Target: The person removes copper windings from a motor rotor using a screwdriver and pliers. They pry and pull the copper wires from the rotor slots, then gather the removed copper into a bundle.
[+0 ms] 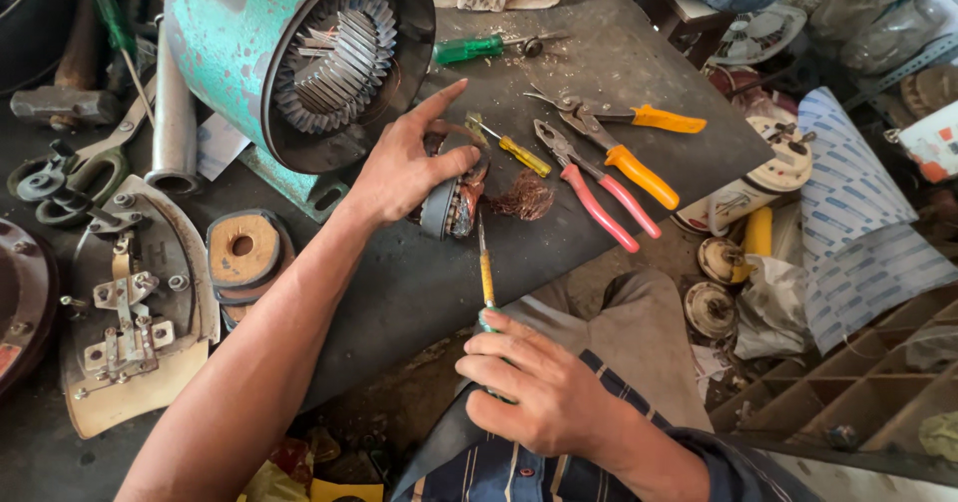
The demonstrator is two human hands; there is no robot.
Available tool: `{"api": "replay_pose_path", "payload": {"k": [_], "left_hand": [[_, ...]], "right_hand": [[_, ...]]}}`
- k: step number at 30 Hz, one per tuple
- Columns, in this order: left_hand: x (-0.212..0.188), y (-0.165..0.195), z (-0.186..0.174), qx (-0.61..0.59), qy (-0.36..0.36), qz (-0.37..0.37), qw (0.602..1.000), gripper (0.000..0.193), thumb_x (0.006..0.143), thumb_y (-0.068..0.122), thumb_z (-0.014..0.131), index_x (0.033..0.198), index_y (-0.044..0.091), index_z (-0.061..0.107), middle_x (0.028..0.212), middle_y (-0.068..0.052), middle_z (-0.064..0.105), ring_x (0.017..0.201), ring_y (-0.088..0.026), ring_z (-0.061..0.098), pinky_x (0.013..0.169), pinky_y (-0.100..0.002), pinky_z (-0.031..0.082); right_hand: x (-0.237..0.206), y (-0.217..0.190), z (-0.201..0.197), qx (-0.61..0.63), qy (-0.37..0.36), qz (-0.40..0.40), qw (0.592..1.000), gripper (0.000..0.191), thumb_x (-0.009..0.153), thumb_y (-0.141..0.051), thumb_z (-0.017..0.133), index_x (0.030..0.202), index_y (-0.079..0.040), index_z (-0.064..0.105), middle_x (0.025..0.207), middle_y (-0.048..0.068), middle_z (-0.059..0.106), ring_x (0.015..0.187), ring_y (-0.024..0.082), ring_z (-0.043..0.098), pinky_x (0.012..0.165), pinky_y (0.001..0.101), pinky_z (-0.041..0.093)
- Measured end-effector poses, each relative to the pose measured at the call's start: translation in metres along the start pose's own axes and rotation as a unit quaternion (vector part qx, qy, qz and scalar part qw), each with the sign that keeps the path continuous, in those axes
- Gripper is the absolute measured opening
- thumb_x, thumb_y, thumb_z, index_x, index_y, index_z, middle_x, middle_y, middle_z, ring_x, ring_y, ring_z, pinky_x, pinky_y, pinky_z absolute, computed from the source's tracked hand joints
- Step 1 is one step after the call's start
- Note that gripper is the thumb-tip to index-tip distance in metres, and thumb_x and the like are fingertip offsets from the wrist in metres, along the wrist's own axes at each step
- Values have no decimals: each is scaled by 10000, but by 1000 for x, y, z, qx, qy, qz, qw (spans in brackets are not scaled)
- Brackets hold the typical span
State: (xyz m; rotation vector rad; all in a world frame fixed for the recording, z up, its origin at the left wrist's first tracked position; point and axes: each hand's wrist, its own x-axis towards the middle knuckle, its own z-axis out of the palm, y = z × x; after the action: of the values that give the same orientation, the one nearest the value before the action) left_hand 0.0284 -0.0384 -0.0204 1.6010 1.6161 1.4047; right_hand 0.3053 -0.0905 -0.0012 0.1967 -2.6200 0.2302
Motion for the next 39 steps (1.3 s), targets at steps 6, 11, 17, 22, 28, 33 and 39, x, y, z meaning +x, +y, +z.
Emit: {"api": "replay_pose_path", "payload": {"k": [6,11,17,22,28,33,39], "left_hand": [[-2,5,1,3,-15,-46,999,933,753,337,755,1588,154,383,1191,-147,761,1041,-248,720,960,-364,512],[2,6,0,-61,-33,-43,997,936,770,293,755,1596,111,356,1186,-145,770,1092,-193,714,978,-325,516],[7,-4,-1,-130,-35,-44,990,916,799,231,765,1601,80,351,1176,-146,756,1104,-176,688,986,-320,518],[10,-8,1,-151,-29,-74,985,907,799,225,753,1603,85,355,1158,-131,772,1072,-170,709,988,-308,532],[6,1,3,-73,-25,-21,997,951,786,215,780,1612,79,330,1132,-116,803,1078,-162,698,1035,-321,477],[5,8,2,-117,-38,-44,991,998,760,234,778,1621,88,296,1147,-117,793,1094,-155,692,1044,-330,485],[8,4,2,-114,-50,-12,992,1046,759,223,793,1642,72,253,1175,-140,791,1187,-177,669,1128,-359,412]], "right_hand": [[8,2,-13,60,66,57,994,149,798,-70,700,764,-59,556,1075,105,712,1109,285,691,1126,522,532],[5,17,-30,119,119,145,975,232,875,67,710,776,-40,528,1078,96,727,1093,273,720,1113,487,577],[-2,23,-30,74,112,65,989,145,829,-15,667,759,-60,549,1068,120,730,1102,309,721,1082,509,565],[5,17,-15,-41,31,-15,999,166,758,-203,661,731,-88,545,1058,108,737,1069,285,718,1030,492,571],[35,26,-45,65,63,95,991,120,805,-1,666,828,-81,581,1026,83,733,961,250,737,895,388,613],[75,82,-79,144,64,284,946,215,926,12,673,837,-76,499,1006,70,779,924,163,753,791,326,589],[96,162,-72,286,94,289,909,223,913,59,641,957,-60,458,934,113,696,939,196,782,772,318,656]]}}
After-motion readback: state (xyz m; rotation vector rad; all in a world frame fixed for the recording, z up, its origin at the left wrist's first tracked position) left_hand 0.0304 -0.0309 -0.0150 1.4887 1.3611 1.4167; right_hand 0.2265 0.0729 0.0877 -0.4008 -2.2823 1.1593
